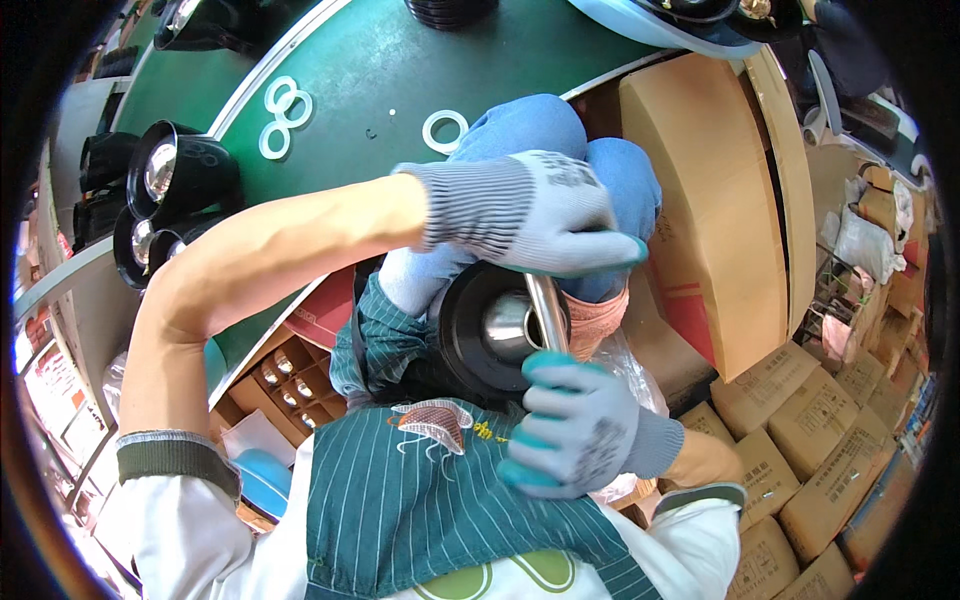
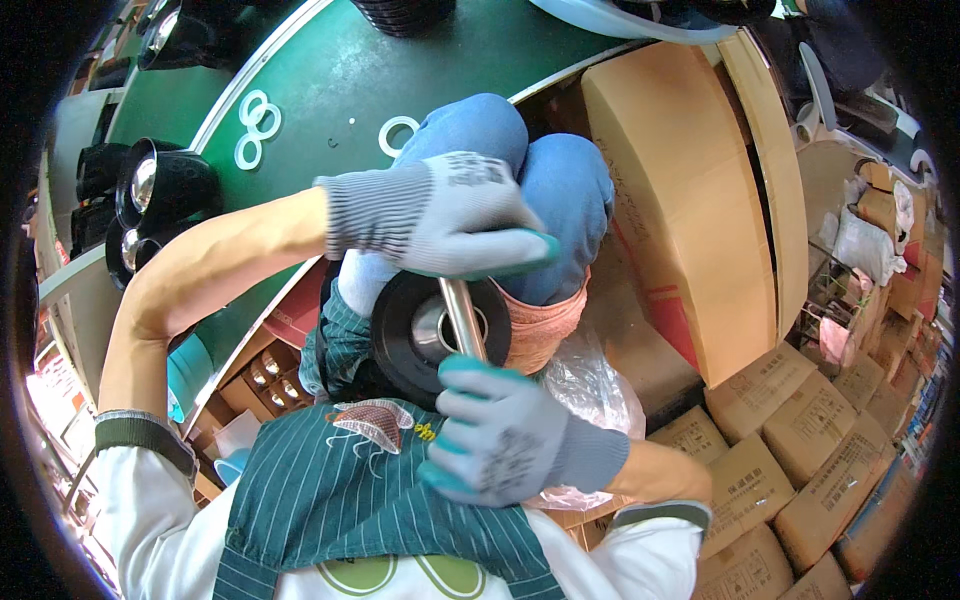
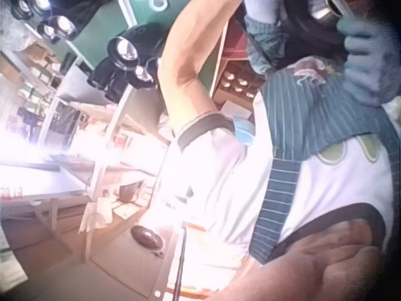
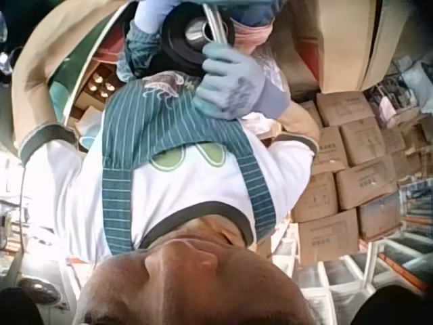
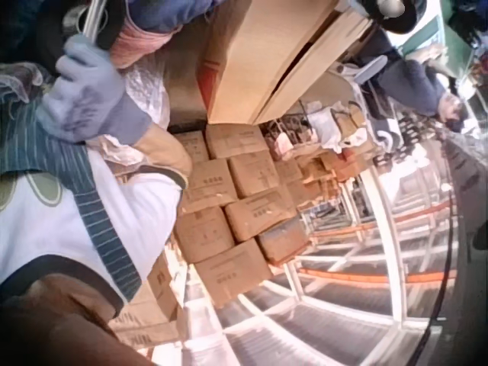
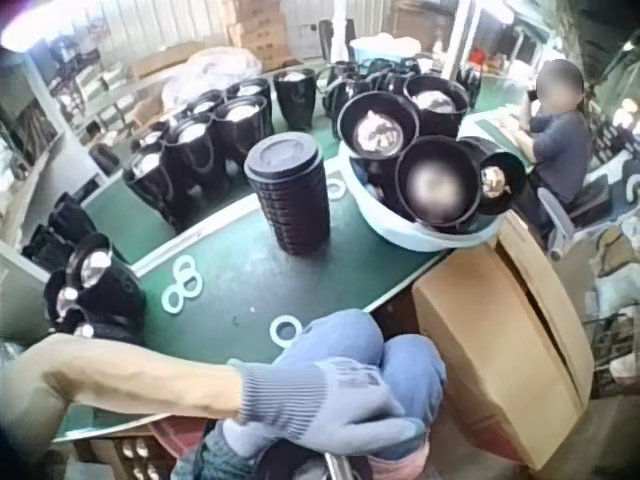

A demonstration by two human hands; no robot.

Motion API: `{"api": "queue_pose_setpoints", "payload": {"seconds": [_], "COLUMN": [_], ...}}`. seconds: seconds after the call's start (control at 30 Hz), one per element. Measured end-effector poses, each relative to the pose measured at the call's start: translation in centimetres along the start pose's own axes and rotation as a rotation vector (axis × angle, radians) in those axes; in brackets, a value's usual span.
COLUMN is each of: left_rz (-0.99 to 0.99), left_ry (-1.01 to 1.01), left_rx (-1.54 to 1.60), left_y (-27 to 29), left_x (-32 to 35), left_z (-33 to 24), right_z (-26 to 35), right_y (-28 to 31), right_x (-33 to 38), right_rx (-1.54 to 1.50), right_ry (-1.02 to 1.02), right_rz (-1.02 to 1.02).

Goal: The person assembles black kettles by inserting a metal rod into the base, screwing on a lid, and placing the finished unit on the table. The process is repeated for multiple kettles in a repetitive sequence.

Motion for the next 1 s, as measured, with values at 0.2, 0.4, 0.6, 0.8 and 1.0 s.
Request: {"api": "queue_pose_setpoints", "payload": {"seconds": [0.2, 0.4, 0.6, 0.8, 1.0], "left_rz": [-0.138, 0.452, -0.164, -0.146, 0.400], "left_ry": [-0.465, -0.395, -0.748, -0.027, 0.523], "left_rx": [0.009, 0.159, 0.003, -0.247, -0.564], "left_y": [0.8, -4.9, -1.0, 1.1, -1.7], "left_x": [-1.7, -5.7, -4.6, 2.1, 3.8], "left_z": [-2.4, -4.4, -5.6, -2.9, -5.7], "right_z": [-0.3, -1.7, -1.7, -1.2, -2.2], "right_y": [-3.4, -4.0, 0.0, 3.2, 5.9], "right_x": [-5.4, -11.2, -9.1, -6.4, 4.1], "right_rx": [-0.171, -0.010, -0.006, -0.192, -0.705], "right_ry": [-0.049, -0.106, -0.113, -0.024, 0.279], "right_rz": [0.275, 0.261, 0.198, -0.253, -1.041]}}
Point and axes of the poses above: each hand's wrist, its own x-axis away from the middle knuckle, its own y-axis out of the back of the hand, z = x × y, the point moved 10 cm from there along -x, towards the middle knuckle, and after that the axes turned 10 degrees about z, right-handed, at the moved point
